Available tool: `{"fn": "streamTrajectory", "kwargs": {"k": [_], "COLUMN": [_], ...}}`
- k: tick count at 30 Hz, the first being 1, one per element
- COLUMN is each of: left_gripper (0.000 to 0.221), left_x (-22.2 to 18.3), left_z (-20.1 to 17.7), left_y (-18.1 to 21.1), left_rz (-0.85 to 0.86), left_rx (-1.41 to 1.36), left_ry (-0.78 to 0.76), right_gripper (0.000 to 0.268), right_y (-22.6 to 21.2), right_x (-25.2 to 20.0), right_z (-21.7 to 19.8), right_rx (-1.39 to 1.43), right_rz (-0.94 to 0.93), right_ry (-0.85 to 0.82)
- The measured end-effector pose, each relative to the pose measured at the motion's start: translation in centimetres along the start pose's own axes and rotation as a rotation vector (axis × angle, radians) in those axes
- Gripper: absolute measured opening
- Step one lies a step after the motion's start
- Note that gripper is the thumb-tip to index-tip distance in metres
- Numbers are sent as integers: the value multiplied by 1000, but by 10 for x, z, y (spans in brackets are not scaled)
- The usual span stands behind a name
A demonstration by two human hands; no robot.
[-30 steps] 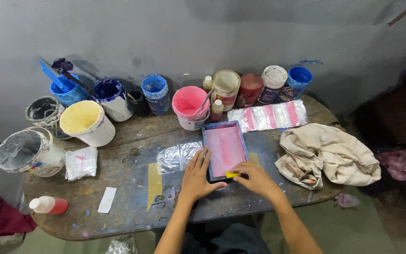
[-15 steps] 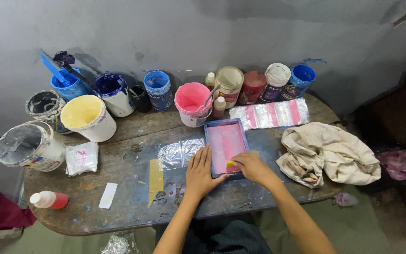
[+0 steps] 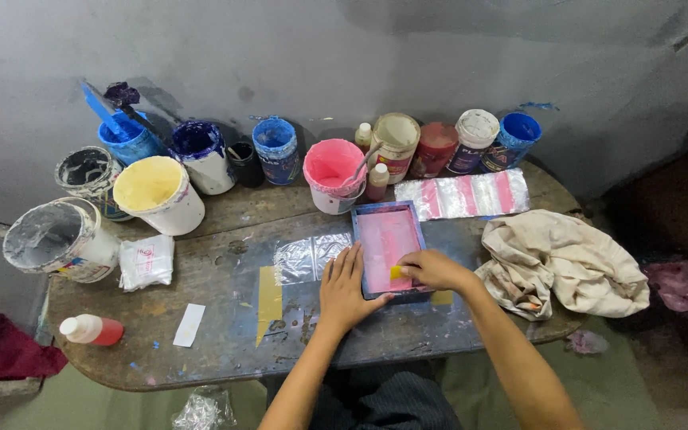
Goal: The person stirs pink ink in a cup and then uses a spreader to apply it evenly onto a small screen printing frame.
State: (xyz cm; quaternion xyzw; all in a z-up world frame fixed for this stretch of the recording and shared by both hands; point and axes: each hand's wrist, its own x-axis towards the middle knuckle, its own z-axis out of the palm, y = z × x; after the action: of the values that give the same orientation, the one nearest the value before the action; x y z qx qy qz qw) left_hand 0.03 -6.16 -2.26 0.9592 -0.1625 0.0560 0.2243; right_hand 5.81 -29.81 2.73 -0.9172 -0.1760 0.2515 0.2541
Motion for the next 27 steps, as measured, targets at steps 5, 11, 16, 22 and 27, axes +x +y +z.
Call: {"fn": "streamTrajectory", "kwargs": {"k": [5,11,16,22,27], "left_gripper": [113,112,110,111,111], "left_x": [-1,0,-1,-2,-1], "left_z": [0,-2,-6,-9,-10], "left_y": [0,-1,1,3,3], "left_rz": [-5,2,1,16,23], "left_rx": [-28,-47,-81,-78,-75], "left_ry": [-11,6,9,37,60], "right_gripper": [28,29,32,25,18], "right_y": [1,3,2,56,15], "right_x": [12,23,37,87,70], "right_z": [-5,-16,-15,36,26], "right_rx": [-10,75,21,-121,-138], "right_rz": [9,69,97,107,-71], "right_ry": [-66,-62,196,609,816]}}
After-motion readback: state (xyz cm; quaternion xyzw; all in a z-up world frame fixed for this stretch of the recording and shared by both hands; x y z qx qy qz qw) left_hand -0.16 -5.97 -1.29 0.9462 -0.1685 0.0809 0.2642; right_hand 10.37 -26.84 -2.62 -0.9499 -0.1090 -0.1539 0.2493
